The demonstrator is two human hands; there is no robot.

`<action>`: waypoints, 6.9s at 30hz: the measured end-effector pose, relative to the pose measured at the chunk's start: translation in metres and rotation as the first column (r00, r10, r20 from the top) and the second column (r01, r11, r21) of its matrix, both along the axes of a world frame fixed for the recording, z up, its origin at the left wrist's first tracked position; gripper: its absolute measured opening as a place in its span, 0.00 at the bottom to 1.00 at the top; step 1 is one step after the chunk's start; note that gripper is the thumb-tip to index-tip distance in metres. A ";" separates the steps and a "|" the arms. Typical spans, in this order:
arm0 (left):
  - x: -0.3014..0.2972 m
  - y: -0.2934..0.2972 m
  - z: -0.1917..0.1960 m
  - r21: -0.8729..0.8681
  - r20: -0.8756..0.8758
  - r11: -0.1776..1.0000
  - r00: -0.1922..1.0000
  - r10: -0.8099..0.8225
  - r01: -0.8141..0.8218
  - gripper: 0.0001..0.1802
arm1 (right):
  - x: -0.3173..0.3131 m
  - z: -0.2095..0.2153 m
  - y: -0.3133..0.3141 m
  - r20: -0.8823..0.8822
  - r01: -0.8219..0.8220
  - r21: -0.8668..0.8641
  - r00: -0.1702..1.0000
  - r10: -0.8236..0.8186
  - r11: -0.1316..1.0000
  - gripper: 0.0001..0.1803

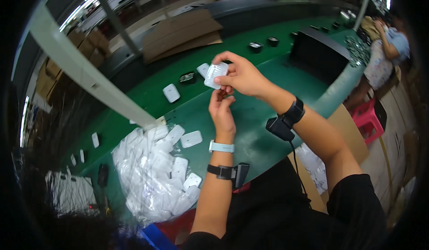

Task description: The person repeatedly picks up small white plastic cases and green circuit boards from a green workbench. They insert the circuit boards into the cases, close the lids, and place the assembled units on the table. The process is repeated for multiple units throughout the clip.

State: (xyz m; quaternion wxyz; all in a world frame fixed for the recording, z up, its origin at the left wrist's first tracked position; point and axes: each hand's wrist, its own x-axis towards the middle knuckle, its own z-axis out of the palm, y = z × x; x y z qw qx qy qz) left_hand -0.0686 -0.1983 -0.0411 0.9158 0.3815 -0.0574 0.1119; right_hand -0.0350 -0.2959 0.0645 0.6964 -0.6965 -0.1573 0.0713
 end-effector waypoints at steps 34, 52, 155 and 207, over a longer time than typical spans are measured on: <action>-0.006 0.007 0.005 0.017 -0.240 0.987 0.959 -0.154 0.163 0.10 | -0.051 -0.064 -0.162 0.483 0.481 -0.786 0.870 -0.099 0.387 0.07; 0.003 0.017 0.002 0.003 -0.214 0.957 0.935 -0.284 0.291 0.25 | -0.009 -0.029 -0.072 0.455 0.174 -0.506 0.886 0.090 0.845 0.04; 0.105 0.156 0.061 0.843 0.251 -0.525 0.951 0.182 -0.121 0.23 | 0.017 -0.080 -0.078 -0.074 -0.293 0.701 0.876 0.476 0.650 0.21; 0.009 0.000 0.014 0.245 -0.195 0.962 0.978 -0.076 0.123 0.23 | 0.011 -0.084 -0.072 -0.023 -0.094 0.219 0.995 0.102 0.971 0.29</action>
